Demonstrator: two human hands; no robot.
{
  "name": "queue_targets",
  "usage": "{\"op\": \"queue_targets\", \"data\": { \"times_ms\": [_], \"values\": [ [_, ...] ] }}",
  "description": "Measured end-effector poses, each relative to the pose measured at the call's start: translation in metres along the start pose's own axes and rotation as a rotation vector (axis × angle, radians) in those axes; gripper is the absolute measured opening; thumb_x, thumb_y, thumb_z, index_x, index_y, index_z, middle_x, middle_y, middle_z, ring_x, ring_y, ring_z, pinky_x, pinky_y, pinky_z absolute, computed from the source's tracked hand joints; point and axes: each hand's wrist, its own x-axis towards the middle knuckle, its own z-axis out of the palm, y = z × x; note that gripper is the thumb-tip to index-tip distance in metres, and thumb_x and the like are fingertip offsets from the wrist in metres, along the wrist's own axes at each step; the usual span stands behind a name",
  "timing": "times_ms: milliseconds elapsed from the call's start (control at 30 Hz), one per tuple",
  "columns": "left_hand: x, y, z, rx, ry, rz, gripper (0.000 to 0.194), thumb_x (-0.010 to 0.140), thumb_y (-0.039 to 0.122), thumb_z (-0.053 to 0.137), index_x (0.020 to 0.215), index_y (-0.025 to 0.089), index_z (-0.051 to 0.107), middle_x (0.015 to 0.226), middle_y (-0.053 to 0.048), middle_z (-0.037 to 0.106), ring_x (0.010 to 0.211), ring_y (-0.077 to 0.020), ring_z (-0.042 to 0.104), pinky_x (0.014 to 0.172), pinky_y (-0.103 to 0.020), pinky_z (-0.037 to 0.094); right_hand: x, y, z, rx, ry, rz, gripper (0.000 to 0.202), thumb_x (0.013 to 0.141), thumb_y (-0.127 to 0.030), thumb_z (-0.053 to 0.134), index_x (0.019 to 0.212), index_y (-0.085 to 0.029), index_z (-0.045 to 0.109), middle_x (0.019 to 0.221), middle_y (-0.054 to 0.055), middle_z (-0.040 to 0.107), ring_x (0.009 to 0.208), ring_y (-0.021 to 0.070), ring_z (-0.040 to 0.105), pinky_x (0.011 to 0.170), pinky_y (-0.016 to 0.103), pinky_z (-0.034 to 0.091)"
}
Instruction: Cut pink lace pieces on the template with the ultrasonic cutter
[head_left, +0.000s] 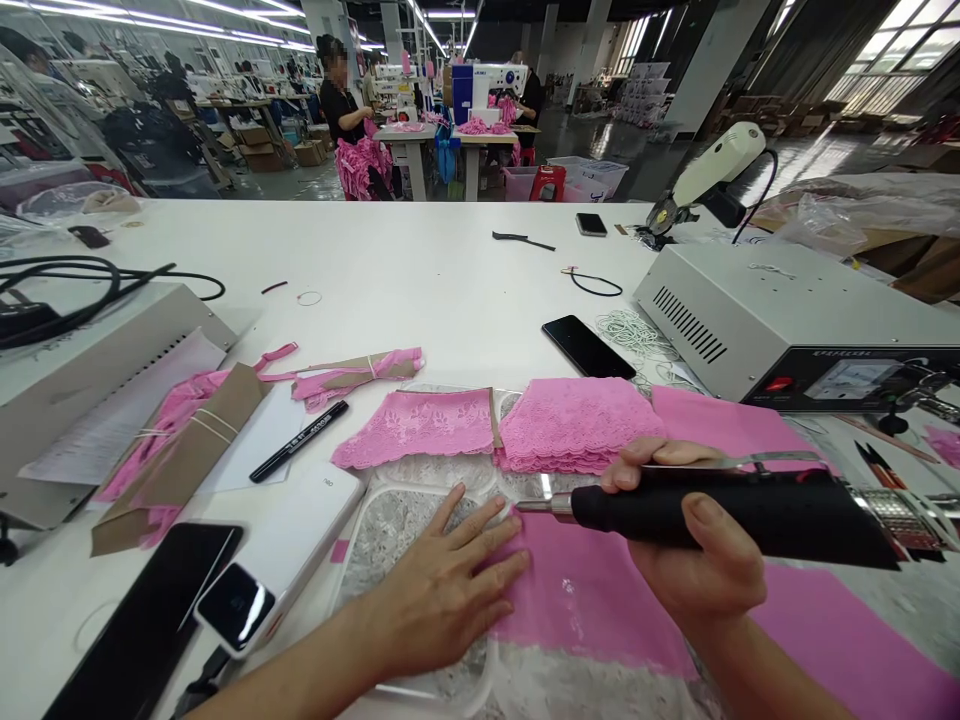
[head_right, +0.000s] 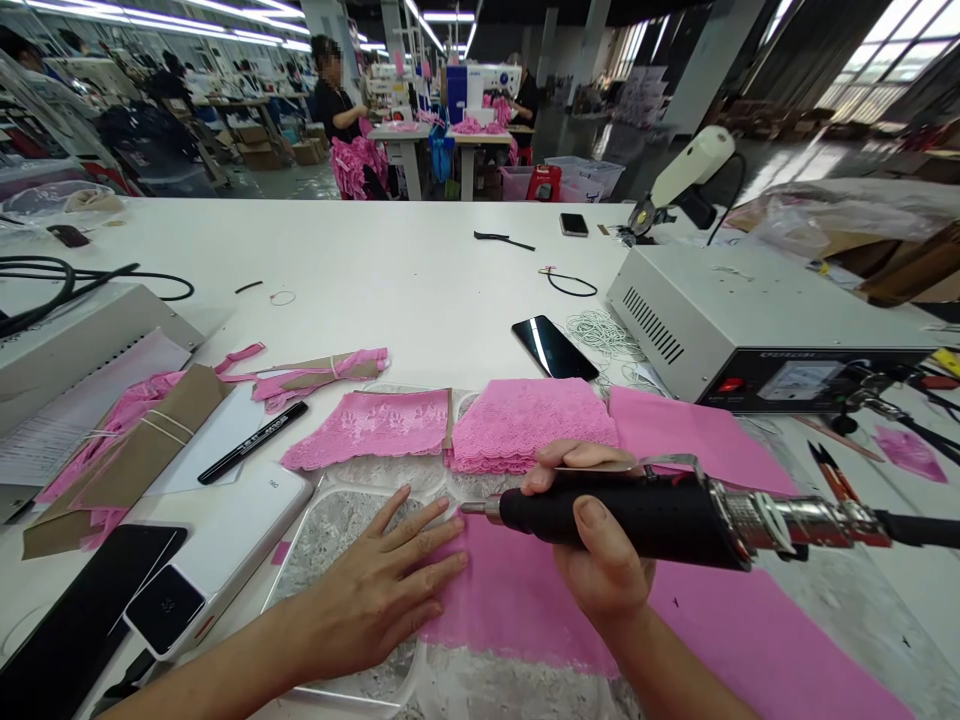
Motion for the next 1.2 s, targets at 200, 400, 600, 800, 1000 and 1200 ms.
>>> {"op": "queue_targets", "data": {
  "times_ms": [200, 400, 600, 800, 1000, 1200],
  "values": [
    [0.000, 0.000, -0.001, -0.015, -0.011, -0.009, 0.038, 0.096, 0.023, 0.055, 0.134, 0.017, 0.056, 0.142, -0.011, 0.055, 0.142, -0.0333, 0.037, 0.115, -0.064, 0.024, -0.001, 0.001, 0.000, -0.014, -0.029, -0.012, 0.016, 0.076, -0.034, 0.069, 0.088, -0.023, 0.068, 0.084, 0.002, 0.065, 0.064, 0.0155, 0.063, 0.058, 0.033, 0.058],
    [0.000, -0.001, 0.000, -0.023, -0.007, -0.008, 0.038, 0.096, 0.023, 0.056, 0.133, 0.017, 0.056, 0.142, -0.010, 0.055, 0.142, -0.0335, 0.036, 0.116, -0.064, 0.022, -0.002, 0.001, -0.003, -0.058, -0.090, -0.027, 0.011, 0.080, -0.032, 0.067, 0.087, -0.023, 0.065, 0.084, 0.002, 0.065, 0.067, 0.0160, 0.064, 0.059, 0.032, 0.057],
    [0.000, -0.002, 0.002, 0.003, 0.007, -0.007, 0.040, 0.095, 0.021, 0.055, 0.135, 0.018, 0.055, 0.145, -0.010, 0.052, 0.143, -0.0314, 0.036, 0.118, -0.061, 0.021, -0.002, 0.003, 0.000, -0.068, -0.091, -0.056, 0.008, 0.081, -0.029, 0.065, 0.087, -0.023, 0.064, 0.084, 0.001, 0.066, 0.066, 0.0154, 0.065, 0.063, 0.033, 0.057],
    [0.000, -0.004, -0.001, 0.064, 0.083, 0.048, 0.039, 0.096, 0.017, 0.050, 0.135, 0.019, 0.055, 0.144, -0.008, 0.053, 0.143, -0.0279, 0.035, 0.119, -0.057, 0.023, 0.015, -0.024, -0.009, -0.025, 0.117, -0.108, 0.012, 0.070, -0.029, 0.063, 0.080, -0.022, 0.066, 0.080, 0.002, 0.066, 0.060, 0.0160, 0.062, 0.054, 0.033, 0.054],
    [0.027, 0.018, 0.001, 0.067, 0.137, 0.131, 0.029, 0.099, 0.015, 0.046, 0.123, 0.014, 0.062, 0.134, -0.011, 0.062, 0.133, -0.0281, 0.051, 0.112, -0.052, 0.041, 0.018, -0.052, -0.054, -0.118, 0.247, -0.125, 0.013, 0.062, -0.028, 0.061, 0.072, -0.020, 0.067, 0.066, 0.002, 0.062, 0.055, 0.0168, 0.057, 0.052, 0.033, 0.050],
    [0.065, 0.051, 0.022, 0.033, 0.165, 0.124, 0.029, 0.102, 0.020, 0.043, 0.123, 0.013, 0.061, 0.130, -0.010, 0.064, 0.126, -0.0289, 0.057, 0.105, -0.050, 0.049, 0.012, -0.051, -0.082, -0.117, 0.340, -0.148, 0.014, 0.062, -0.028, 0.060, 0.071, -0.019, 0.066, 0.064, 0.002, 0.062, 0.055, 0.0161, 0.057, 0.053, 0.031, 0.048]
  ]
}}
